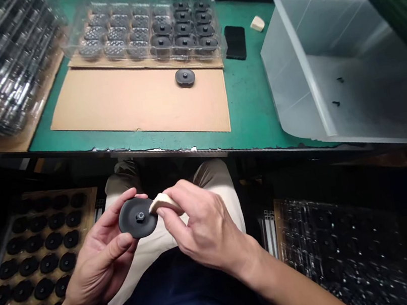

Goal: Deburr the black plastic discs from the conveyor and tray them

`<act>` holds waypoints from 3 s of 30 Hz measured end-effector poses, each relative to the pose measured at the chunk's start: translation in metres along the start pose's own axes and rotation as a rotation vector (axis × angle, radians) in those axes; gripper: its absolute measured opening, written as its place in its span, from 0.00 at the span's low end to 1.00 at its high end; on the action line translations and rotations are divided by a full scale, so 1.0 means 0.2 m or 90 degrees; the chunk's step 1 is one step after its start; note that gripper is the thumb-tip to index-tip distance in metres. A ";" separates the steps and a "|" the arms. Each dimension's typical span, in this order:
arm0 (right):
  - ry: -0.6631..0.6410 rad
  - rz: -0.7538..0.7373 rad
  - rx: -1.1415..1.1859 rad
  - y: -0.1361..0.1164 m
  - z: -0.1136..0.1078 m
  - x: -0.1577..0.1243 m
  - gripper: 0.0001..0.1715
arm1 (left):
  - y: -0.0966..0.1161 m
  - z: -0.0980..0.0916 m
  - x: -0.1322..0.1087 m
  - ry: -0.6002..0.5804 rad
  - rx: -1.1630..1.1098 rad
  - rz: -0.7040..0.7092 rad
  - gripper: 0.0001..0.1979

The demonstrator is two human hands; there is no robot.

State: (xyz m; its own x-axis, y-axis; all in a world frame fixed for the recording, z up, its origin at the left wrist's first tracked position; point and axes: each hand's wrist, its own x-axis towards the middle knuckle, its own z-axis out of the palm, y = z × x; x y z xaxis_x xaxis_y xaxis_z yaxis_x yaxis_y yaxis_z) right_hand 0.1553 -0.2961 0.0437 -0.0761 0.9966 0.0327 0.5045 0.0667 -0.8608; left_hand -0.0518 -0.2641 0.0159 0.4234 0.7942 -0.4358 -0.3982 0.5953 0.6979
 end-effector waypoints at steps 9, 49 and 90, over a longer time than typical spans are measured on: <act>0.016 -0.101 -0.055 0.05 0.02 0.02 0.10 | -0.05 -0.02 0.00 0.026 -0.067 -0.087 0.20; 0.056 -0.023 -0.071 0.02 0.11 -0.03 0.08 | -0.05 -0.01 0.00 0.049 -0.010 -0.046 0.19; 0.032 0.011 -0.036 0.06 0.17 -0.02 0.13 | -0.04 -0.10 0.04 0.067 -0.006 -0.080 0.21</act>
State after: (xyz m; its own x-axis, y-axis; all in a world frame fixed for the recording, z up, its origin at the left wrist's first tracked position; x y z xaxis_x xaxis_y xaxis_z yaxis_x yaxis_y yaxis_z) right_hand 0.1318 -0.3006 0.0158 -0.0235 0.9987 0.0449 0.5538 0.0504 -0.8311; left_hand -0.0609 -0.2608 -0.0050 0.3824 0.7216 -0.5771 -0.3550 0.6913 0.6293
